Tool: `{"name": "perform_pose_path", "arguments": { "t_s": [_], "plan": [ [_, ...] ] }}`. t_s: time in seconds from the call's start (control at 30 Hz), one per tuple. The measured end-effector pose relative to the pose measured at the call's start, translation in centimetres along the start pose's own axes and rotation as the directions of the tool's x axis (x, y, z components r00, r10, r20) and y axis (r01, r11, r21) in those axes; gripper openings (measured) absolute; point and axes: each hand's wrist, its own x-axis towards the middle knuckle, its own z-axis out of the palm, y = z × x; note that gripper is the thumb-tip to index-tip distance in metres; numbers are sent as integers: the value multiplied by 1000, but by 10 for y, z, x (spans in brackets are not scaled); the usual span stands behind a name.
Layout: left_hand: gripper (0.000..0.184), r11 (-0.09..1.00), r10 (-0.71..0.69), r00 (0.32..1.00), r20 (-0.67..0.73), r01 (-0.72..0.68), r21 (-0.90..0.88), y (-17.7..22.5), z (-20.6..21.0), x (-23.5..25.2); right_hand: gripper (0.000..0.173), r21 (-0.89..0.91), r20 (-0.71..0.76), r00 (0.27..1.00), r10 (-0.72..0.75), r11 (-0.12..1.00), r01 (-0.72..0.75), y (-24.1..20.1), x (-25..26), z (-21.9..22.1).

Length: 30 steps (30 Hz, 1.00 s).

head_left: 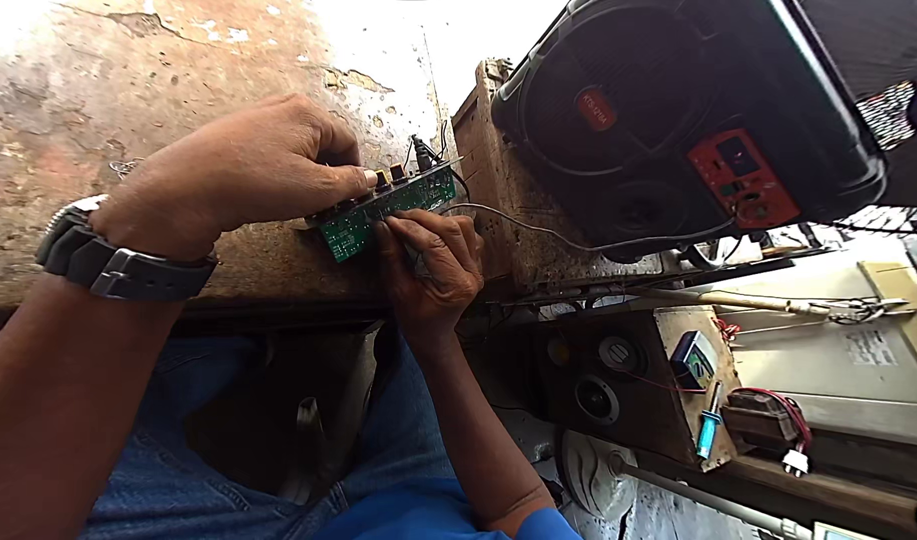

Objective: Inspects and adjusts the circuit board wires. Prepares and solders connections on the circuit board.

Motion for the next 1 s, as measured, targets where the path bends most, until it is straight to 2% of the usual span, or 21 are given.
{"name": "perform_pose_path", "arguments": {
  "t_s": [0.47,1.0],
  "plan": [
    [18,996,75,996,44,-73,-43,-2,-4,0,10,11,-3,1000,0,1000,0,0,0,0],
    [25,1000,24,999,42,-23,-14,0,-4,-1,11,2,0,1000,2,1000,-2,-1,1,0]
  ]
}}
